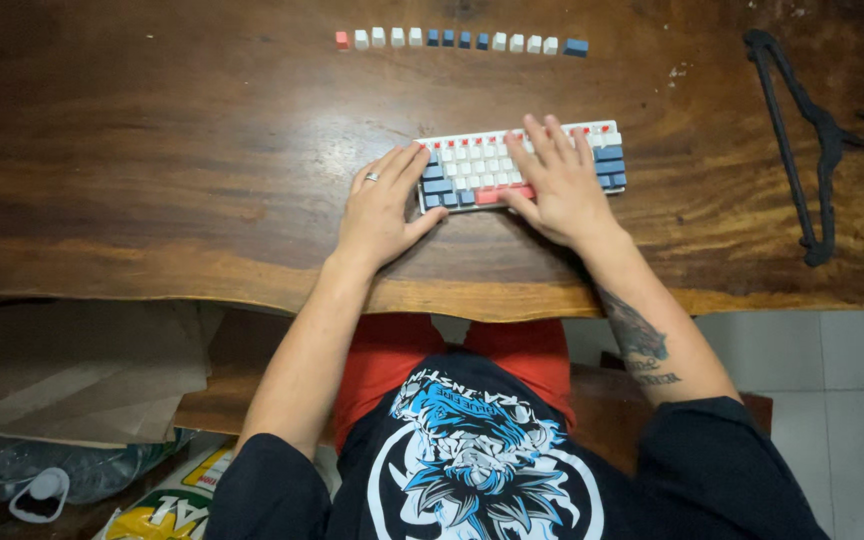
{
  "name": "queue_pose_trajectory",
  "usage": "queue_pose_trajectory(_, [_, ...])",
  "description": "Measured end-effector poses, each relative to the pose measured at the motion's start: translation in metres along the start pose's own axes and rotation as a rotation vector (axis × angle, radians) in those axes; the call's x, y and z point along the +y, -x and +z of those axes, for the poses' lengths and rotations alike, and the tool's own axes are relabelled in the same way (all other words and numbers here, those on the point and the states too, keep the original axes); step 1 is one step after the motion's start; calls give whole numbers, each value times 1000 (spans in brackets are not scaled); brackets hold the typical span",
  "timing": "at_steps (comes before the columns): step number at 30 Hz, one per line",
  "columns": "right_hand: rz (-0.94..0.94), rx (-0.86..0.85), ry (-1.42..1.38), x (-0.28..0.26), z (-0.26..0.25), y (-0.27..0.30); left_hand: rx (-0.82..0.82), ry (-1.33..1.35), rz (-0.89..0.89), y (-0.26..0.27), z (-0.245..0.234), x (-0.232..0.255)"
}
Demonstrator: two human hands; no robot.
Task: The person assembles a mechanical keyboard by placing keycaps onto switches. They pick up individual keycaps from a row on the table and press them into place on the keyboard, working across different sections of the board.
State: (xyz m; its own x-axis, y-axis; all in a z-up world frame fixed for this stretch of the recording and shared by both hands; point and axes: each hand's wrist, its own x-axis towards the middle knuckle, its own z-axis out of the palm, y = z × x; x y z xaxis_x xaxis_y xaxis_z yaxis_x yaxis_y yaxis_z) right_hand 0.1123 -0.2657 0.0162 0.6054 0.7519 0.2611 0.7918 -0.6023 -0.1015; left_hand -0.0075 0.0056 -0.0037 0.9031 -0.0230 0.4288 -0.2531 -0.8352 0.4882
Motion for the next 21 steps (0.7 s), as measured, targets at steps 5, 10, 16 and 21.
queue_pose_trajectory(5, [55,3,-25,9,-6,9,28,32,-19,0,1,-1])
queue_pose_trajectory(10, [12,-1,-174,-15,-4,-15,121,99,-27,-1,0,1])
queue_pose_trajectory(16, [-173,41,-259,-45,-6,-52,159,116,-2,0,-2,0])
queue_pose_trajectory(21, [-237,-17,-237,-51,-10,-76,174,129,6,-1,-2,-2])
